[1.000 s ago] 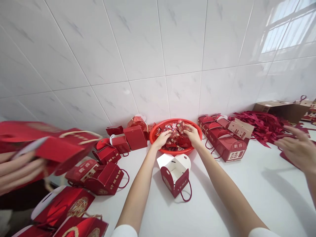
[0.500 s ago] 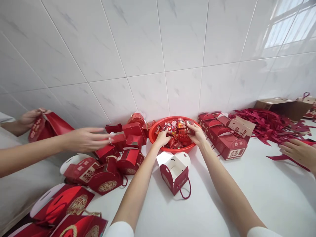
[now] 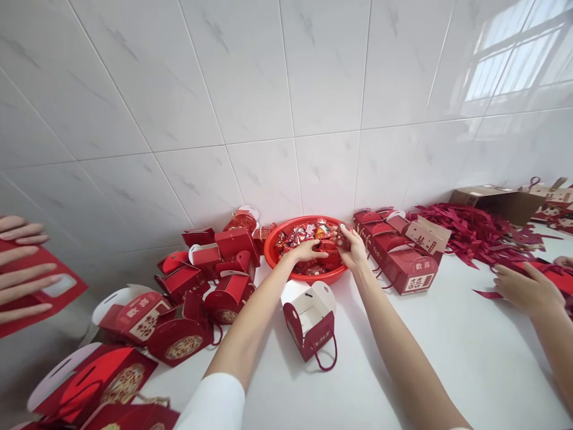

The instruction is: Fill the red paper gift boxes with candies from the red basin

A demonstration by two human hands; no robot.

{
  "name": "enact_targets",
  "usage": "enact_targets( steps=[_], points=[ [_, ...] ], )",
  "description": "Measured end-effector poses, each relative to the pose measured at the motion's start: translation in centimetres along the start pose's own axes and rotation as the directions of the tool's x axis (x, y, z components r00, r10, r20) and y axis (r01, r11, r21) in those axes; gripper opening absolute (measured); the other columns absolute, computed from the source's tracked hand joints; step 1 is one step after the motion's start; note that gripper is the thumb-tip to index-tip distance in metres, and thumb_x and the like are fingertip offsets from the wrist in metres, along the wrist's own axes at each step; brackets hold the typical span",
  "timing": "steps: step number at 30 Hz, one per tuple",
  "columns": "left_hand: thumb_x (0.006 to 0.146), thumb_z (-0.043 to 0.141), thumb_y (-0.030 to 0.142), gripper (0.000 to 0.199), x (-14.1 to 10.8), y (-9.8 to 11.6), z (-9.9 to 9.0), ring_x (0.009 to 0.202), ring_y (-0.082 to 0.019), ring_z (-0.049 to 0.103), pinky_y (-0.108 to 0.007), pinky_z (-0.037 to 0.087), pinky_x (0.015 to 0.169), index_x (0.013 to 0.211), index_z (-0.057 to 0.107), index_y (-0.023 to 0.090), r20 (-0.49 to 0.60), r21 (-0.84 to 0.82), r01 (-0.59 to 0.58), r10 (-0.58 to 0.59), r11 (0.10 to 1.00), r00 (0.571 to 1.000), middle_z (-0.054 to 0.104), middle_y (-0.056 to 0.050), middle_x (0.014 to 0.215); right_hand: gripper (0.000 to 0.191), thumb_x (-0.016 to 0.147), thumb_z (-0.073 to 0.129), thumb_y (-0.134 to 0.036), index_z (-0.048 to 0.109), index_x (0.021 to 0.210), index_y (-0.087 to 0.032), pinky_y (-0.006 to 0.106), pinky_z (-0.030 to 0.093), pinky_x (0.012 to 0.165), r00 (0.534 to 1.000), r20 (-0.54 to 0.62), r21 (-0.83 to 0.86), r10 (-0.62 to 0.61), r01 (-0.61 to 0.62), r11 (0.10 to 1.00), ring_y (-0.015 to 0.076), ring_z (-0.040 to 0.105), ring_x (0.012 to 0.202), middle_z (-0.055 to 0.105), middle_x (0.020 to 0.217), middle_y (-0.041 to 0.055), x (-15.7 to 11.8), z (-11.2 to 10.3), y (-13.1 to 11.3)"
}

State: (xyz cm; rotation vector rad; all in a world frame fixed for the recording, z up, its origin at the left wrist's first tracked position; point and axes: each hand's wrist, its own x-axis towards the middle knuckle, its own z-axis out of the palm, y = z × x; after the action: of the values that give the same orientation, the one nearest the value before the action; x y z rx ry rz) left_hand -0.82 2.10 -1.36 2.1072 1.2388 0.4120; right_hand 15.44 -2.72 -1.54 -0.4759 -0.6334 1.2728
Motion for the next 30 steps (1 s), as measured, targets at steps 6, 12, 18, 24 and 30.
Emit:
enact_targets(
  steps=[6,12,18,24,30],
  points=[
    [0.082,0.068,0.024,0.030,-1.5,0.5,0.3,0.098,-0.021,0.070,-0.028,0.053,0.088,0.110,0.070,0.016,0.001,-0.069,-0.057,0.058,0.996,0.998,0.075,-0.007,0.111,0.013,0.073,0.077,-0.018,0.068,0.081,-0.018,0.020,0.058,0.063,0.999,-0.032,0.061,-0.003,0.005,0.998,0.0117,0.068,0.068,0.074,0.078,0.0005,0.0,-0.1,0.2],
    [0.078,0.064,0.018,0.031,-3.6,0.7,-0.7,0.112,-0.026,0.063,-0.035,0.046,0.101,0.108,0.069,0.015,-0.364,-0.009,-0.006,0.002,1.000,0.931,0.071,-0.009,0.119,0.008,0.075,0.073,-0.018,0.068,0.082,-0.017,0.019,0.057,0.064,0.999,-0.050,0.110,0.010,-0.004,0.994,0.0112,0.069,0.070,0.074,0.079,0.0016,0.2,-0.7,0.1],
    [0.075,0.050,0.010,0.030,-4.4,1.5,-0.6,0.091,-0.021,0.067,-0.029,0.052,0.085,0.091,0.074,0.016,-0.329,0.016,-0.007,0.012,1.000,0.944,0.076,-0.004,0.095,0.009,0.077,0.072,-0.021,0.063,0.078,-0.022,0.019,0.057,0.065,0.998,-0.067,0.174,-0.003,0.014,0.985,0.0086,0.065,0.065,0.070,0.072,-0.0042,0.6,-1.8,-0.4],
    [0.080,0.056,0.024,0.022,-2.1,3.3,0.3,0.074,-0.018,0.068,-0.026,0.052,0.072,0.082,0.076,0.016,0.005,0.064,-0.084,0.083,0.994,0.996,0.075,-0.003,0.080,0.012,0.074,0.073,-0.022,0.063,0.080,-0.023,0.021,0.057,0.065,0.996,-0.090,0.202,-0.014,0.032,0.979,0.0083,0.064,0.064,0.070,0.074,-0.0049,0.7,-2.1,-0.4],
    [0.067,0.073,0.022,0.010,2.3,5.1,3.0,0.076,-0.028,0.070,-0.034,0.053,0.074,0.075,0.073,0.016,0.198,0.206,-0.024,-0.018,0.978,0.980,0.075,-0.008,0.077,0.006,0.076,0.067,-0.019,0.064,0.079,-0.022,0.021,0.056,0.063,0.993,-0.120,0.232,0.003,0.025,0.972,0.0095,0.065,0.064,0.071,0.074,-0.0031,0.7,-1.8,-0.4]
  ],
)
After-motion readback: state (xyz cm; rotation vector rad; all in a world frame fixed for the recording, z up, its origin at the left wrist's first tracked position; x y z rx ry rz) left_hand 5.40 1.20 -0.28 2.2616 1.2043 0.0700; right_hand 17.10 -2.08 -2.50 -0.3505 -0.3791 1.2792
